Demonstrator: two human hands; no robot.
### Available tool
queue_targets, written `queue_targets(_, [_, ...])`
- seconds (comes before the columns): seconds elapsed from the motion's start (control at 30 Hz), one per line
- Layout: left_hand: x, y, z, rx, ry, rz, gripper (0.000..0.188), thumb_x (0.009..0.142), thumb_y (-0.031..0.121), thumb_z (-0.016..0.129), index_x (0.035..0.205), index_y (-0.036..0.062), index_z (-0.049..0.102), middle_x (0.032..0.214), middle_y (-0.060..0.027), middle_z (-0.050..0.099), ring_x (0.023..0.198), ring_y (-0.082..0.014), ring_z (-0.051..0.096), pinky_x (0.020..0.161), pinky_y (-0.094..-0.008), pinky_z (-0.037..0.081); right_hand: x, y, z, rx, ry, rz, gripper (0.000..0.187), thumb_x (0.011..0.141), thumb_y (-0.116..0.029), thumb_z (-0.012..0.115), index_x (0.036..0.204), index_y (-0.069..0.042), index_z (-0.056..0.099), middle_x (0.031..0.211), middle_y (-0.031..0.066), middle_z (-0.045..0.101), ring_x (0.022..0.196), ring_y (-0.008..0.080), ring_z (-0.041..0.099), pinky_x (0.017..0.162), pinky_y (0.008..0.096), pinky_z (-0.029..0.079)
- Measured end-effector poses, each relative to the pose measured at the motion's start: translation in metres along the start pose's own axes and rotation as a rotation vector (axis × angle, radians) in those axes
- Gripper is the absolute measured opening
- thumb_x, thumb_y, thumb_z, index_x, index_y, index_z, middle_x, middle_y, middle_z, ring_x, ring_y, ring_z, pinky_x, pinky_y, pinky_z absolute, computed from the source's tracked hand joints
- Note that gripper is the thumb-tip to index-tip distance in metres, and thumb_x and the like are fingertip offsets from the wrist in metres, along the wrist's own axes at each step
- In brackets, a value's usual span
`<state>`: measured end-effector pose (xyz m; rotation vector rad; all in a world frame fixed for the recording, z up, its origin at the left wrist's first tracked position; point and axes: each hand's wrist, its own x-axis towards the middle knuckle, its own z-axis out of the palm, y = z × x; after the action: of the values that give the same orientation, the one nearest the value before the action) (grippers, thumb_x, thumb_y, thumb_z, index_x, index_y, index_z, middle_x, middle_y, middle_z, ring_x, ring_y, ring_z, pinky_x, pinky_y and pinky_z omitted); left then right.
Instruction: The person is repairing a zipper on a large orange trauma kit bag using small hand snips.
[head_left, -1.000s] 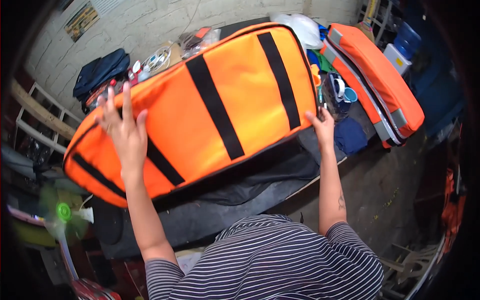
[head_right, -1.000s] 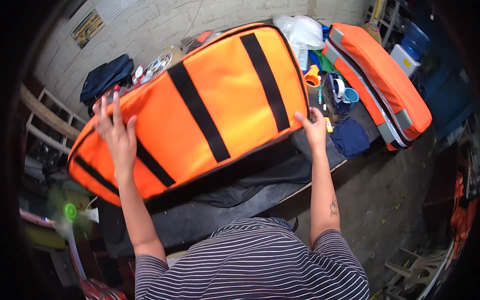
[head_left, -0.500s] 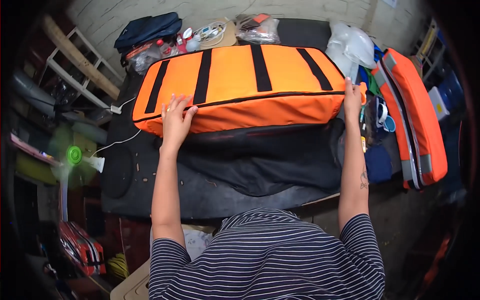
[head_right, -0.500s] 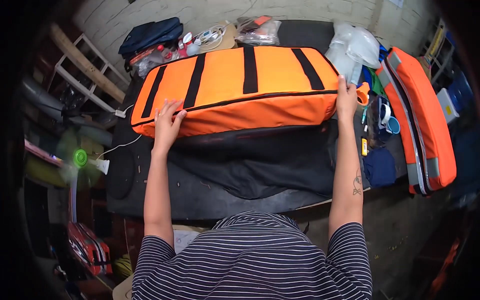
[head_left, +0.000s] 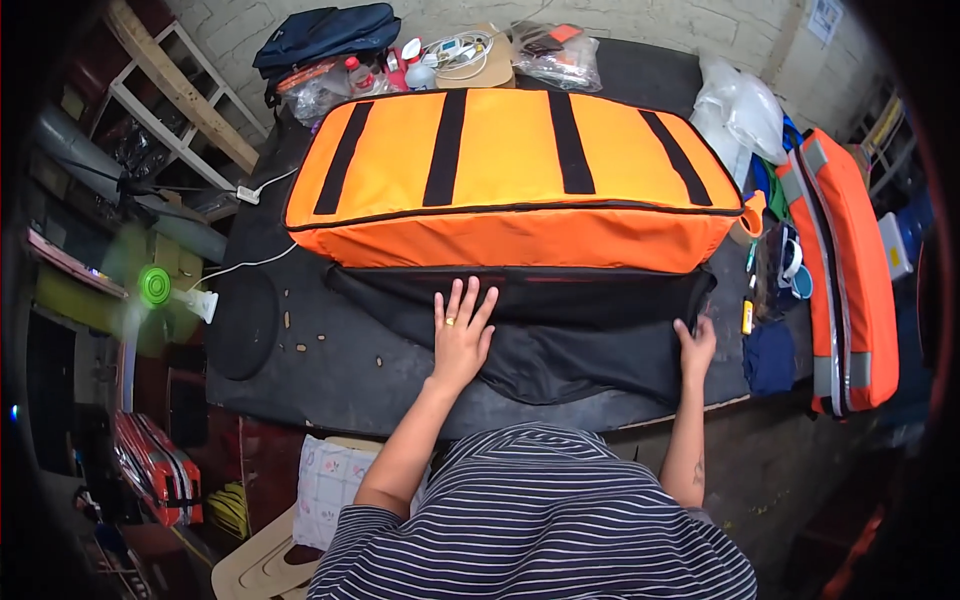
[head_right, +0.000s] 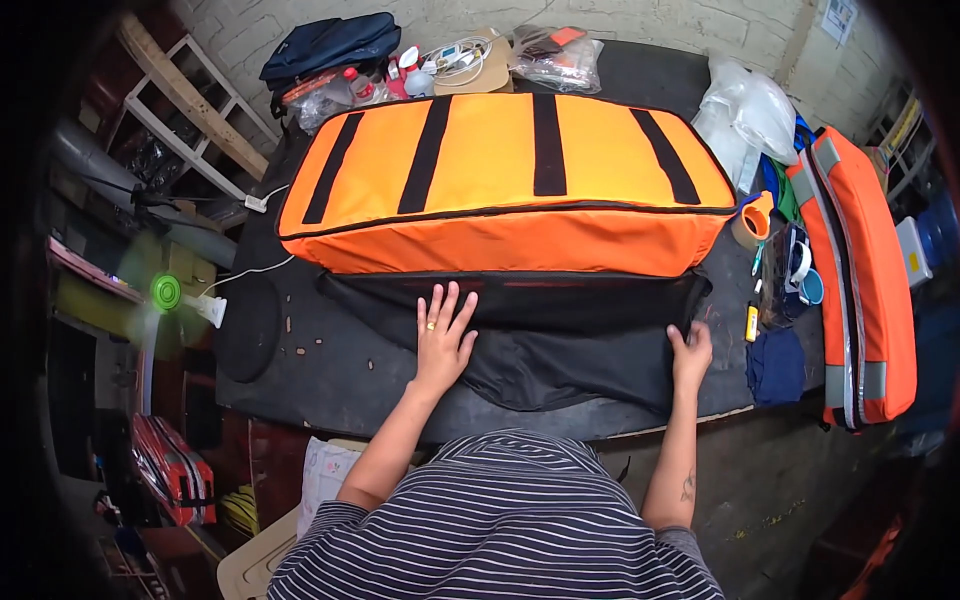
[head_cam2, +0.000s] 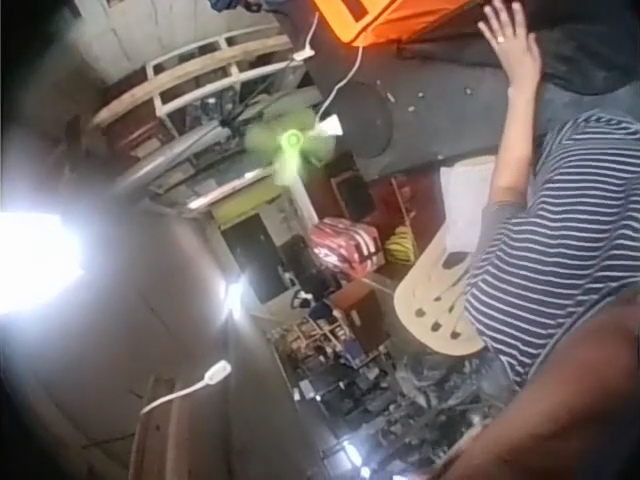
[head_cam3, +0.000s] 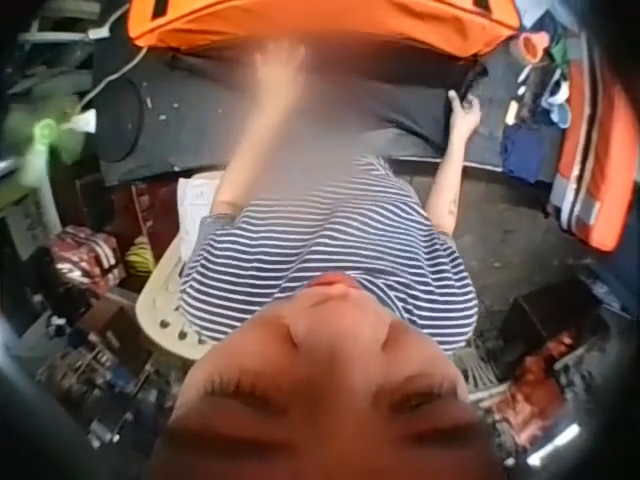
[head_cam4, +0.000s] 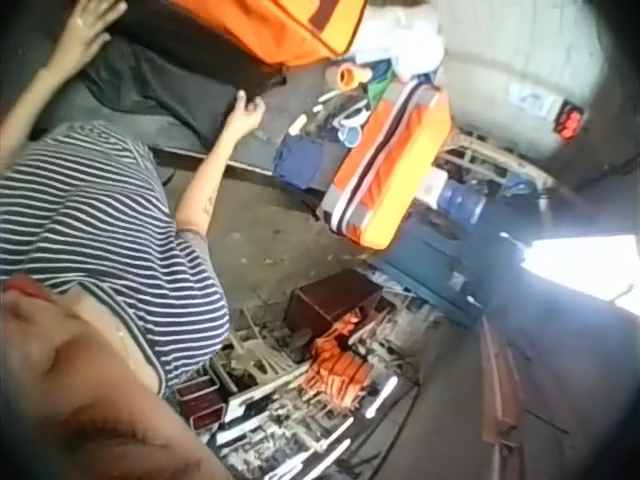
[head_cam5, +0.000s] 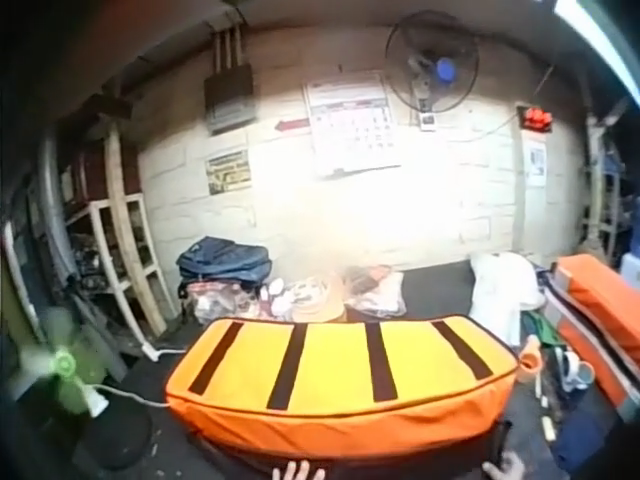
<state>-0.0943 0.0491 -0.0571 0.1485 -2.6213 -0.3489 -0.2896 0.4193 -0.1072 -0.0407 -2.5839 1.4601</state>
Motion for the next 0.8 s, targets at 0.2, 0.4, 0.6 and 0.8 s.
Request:
queue_targets(0.2, [-0.053, -0.016, 0.009, -0.19, 0.427, -0.328, 0.065, 0.076, 0.009, 0.071, 0.136, 0.006, 0.048, 0.139, -0.0219, 0.038, 0.13, -0.0403, 0.035, 0.11, -0.0476, 0.028, -0.023, -0.004, -0.042, -0.078, 0.119, 0.022, 0.043, 0.083, -0.027, 0.076, 0.086, 0.012, 0.059, 0.074, 0.0047, 0.061, 0.071, 0.0103, 0.049, 0.067, 0.026, 0.044])
queue_targets(0.4, [-0.048, -0.079, -0.027, -1.661, 0.508, -1.177, 0.031, 0.089, 0.021, 0.069, 0.111, 0.0022, 0.055, 0.076, -0.0054, 0.055, 0.052, -0.0106, 0.048, 0.047, -0.0231, 0.039, -0.014, -0.059, -0.084, 0.789, -0.289, 0.303, 0.035, 0.089, -0.01, 0.064, 0.119, -0.01, 0.046, 0.08, -0.0061, 0.053, 0.05, -0.0014, 0.04, 0.038, 0.0138, 0.025])
queue_targets(0.6, [0.013, -0.077, -0.147, -1.742, 0.195, -0.656, 0.021, 0.087, 0.008, 0.057, 0.067, 0.0024, 0.056, 0.047, 0.0051, 0.035, 0.038, -0.0037, 0.028, 0.039, -0.0199, 0.022, 0.068, -0.141, -0.085, 1.396, -0.68, 0.17, 0.024, 0.099, -0.019, 0.051, 0.111, -0.002, 0.061, 0.103, 0.011, 0.069, 0.088, 0.0222, 0.069, 0.075, 0.0353, 0.059])
queue_targets(0.8, [0.09, -0.061, -0.271, -1.429, 0.409, -0.412, 0.021, 0.087, 0.011, 0.057, 0.068, 0.011, 0.048, 0.052, 0.0035, 0.047, 0.035, -0.0024, 0.031, 0.034, -0.0167, 0.023, 0.088, -0.234, -0.108, 1.288, -0.236, -0.216, 0.023, 0.098, -0.027, 0.052, 0.089, -0.009, 0.062, 0.075, 0.0002, 0.061, 0.06, 0.0121, 0.056, 0.054, 0.0232, 0.043])
